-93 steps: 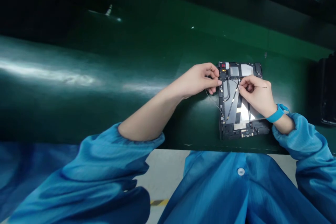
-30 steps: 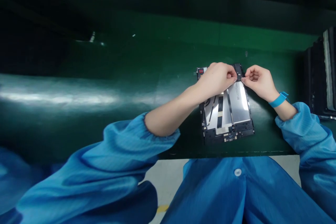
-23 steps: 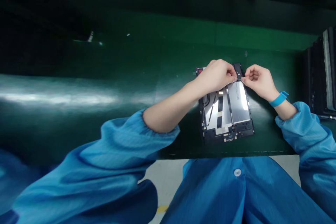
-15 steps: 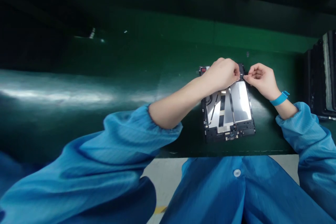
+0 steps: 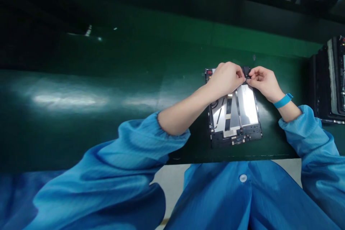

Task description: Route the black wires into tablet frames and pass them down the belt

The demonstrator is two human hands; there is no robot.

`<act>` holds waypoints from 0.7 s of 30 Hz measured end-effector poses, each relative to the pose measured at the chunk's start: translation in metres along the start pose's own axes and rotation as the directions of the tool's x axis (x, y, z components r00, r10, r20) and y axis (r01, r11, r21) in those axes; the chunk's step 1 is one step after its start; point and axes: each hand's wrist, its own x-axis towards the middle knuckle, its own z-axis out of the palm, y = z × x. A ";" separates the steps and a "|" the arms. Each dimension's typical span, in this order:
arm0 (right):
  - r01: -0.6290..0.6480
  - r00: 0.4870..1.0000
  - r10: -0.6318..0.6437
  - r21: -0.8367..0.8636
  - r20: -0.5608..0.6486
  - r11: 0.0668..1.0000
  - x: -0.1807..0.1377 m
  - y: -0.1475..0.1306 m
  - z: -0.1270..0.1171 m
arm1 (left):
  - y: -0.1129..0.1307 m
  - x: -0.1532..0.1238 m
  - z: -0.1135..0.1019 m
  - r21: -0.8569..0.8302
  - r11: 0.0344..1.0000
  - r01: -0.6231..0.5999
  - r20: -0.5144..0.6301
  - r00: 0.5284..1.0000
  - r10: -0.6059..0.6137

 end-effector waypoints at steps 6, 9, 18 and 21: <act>-0.014 1.000 0.013 0.044 0.025 0.999 0.000 -0.001 -0.004 | -0.001 0.001 0.002 0.015 1.000 -0.018 -0.009 1.000 0.018; -0.029 0.999 0.027 0.085 0.023 0.996 -0.001 -0.002 -0.005 | -0.001 0.000 0.002 0.013 1.000 -0.022 -0.015 1.000 0.022; -0.027 1.000 0.027 -0.004 -0.004 1.000 -0.004 -0.011 -0.001 | 0.000 0.001 0.005 -0.010 1.000 -0.017 -0.014 1.000 0.017; -0.006 1.000 0.005 -0.086 -0.013 0.996 -0.001 -0.015 0.000 | 0.000 0.003 0.006 -0.024 1.000 -0.008 -0.010 1.000 0.008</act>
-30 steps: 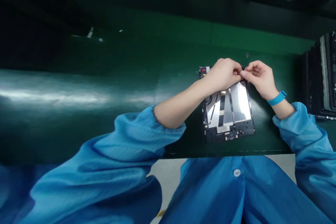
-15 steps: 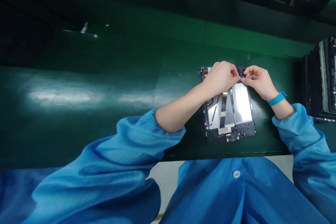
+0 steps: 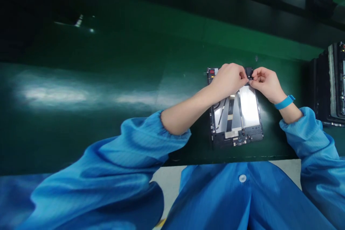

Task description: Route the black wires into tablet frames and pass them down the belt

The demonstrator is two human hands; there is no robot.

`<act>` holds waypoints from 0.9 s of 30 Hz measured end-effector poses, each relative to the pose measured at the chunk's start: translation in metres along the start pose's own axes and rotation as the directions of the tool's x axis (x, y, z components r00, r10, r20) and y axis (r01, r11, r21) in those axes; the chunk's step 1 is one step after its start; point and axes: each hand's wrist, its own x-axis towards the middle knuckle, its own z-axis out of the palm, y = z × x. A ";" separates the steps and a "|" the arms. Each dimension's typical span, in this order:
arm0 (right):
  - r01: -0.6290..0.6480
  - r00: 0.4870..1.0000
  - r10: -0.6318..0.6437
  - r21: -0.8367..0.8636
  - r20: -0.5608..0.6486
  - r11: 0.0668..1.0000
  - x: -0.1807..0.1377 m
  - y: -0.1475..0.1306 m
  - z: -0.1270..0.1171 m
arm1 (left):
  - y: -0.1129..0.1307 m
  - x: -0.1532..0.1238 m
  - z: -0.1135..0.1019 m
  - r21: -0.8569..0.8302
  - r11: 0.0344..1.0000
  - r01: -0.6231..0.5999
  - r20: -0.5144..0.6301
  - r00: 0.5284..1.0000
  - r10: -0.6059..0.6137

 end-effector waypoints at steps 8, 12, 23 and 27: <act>0.205 0.968 -0.236 -0.274 -0.085 0.940 -0.027 -0.025 0.022 | -0.011 -0.042 -0.053 -0.618 0.782 0.085 -0.150 0.963 -0.223; 0.480 0.827 -0.358 -0.213 0.434 0.851 -0.060 -0.053 0.070 | -0.007 -0.091 -0.074 -0.804 0.594 -0.007 -0.078 0.992 -0.094; 0.561 0.750 -0.262 -0.373 0.607 0.739 -0.051 -0.066 0.050 | -0.040 -0.134 -0.041 -0.668 0.734 -0.126 -0.426 0.873 -0.237; 0.590 0.713 -0.261 -0.357 0.650 0.724 -0.035 -0.064 0.043 | -0.054 -0.142 -0.009 -0.705 0.667 0.240 0.078 0.962 -0.263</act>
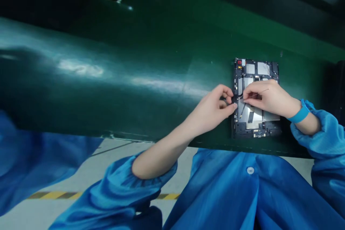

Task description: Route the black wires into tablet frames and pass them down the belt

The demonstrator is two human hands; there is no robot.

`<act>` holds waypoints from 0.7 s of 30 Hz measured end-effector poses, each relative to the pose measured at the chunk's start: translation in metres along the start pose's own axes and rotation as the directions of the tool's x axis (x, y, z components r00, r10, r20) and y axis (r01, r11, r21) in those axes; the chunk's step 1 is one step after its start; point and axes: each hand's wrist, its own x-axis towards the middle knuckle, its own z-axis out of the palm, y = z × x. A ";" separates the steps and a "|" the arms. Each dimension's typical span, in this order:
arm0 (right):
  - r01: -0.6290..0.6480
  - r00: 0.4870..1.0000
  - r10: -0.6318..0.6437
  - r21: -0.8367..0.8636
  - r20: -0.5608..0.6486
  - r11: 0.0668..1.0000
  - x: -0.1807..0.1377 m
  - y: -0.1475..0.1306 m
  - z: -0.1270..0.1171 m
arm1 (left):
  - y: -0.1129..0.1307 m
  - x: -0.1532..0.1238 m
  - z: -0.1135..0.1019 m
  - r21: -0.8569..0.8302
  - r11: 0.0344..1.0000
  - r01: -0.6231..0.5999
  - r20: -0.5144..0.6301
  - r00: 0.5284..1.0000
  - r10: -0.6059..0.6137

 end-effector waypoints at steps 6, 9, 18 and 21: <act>0.114 0.993 -0.113 -0.062 0.025 0.992 0.023 0.012 0.012 | -0.007 0.002 0.010 -0.107 0.985 0.136 0.097 0.987 -0.126; 0.119 0.993 -0.118 -0.051 0.029 0.992 0.025 0.015 0.012 | -0.006 0.002 0.009 -0.154 0.974 0.165 0.096 0.984 -0.151; 0.104 0.992 -0.106 0.033 0.073 0.994 0.021 0.012 -0.008 | -0.004 0.004 0.007 -0.065 0.982 0.180 0.094 0.980 -0.173; 0.109 0.991 -0.111 0.022 0.071 0.994 0.022 0.011 -0.008 | -0.001 0.006 0.008 -0.013 0.990 0.140 0.082 0.987 -0.138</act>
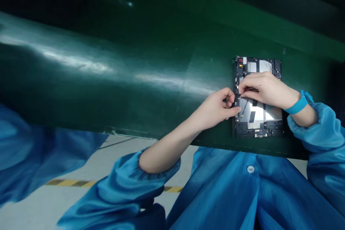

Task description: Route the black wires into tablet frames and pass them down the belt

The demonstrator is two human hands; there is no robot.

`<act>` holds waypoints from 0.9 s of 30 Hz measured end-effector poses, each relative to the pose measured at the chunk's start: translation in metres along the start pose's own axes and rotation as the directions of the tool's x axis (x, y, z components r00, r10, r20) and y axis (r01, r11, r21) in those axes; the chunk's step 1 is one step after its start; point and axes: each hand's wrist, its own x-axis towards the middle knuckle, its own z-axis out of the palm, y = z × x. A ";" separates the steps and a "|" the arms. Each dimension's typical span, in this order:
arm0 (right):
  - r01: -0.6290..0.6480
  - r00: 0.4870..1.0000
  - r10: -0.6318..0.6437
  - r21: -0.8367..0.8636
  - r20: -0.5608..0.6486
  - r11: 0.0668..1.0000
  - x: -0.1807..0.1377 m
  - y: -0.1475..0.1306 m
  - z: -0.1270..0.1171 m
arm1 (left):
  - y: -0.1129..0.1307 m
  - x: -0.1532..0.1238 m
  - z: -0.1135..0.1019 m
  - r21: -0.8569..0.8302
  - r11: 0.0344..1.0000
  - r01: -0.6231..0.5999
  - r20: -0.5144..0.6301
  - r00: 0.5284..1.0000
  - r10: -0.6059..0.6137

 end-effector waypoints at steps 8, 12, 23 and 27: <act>0.020 1.000 -0.020 0.004 -0.022 1.000 -0.001 -0.003 0.001 | -0.005 0.000 0.001 -0.059 0.998 0.025 0.038 0.999 -0.022; 0.031 0.999 -0.032 -0.091 -0.008 0.995 0.004 0.004 0.013 | -0.007 -0.003 0.008 -0.042 0.999 -0.014 -0.055 0.998 0.012; 0.007 0.999 -0.012 -0.112 -0.048 0.994 0.002 0.017 0.023 | -0.004 0.012 0.013 -0.046 0.997 -0.068 -0.212 0.976 0.057; -0.003 0.998 -0.005 -0.127 -0.059 0.992 0.004 0.018 0.026 | -0.004 0.013 0.009 -0.082 0.993 -0.087 -0.191 0.979 0.070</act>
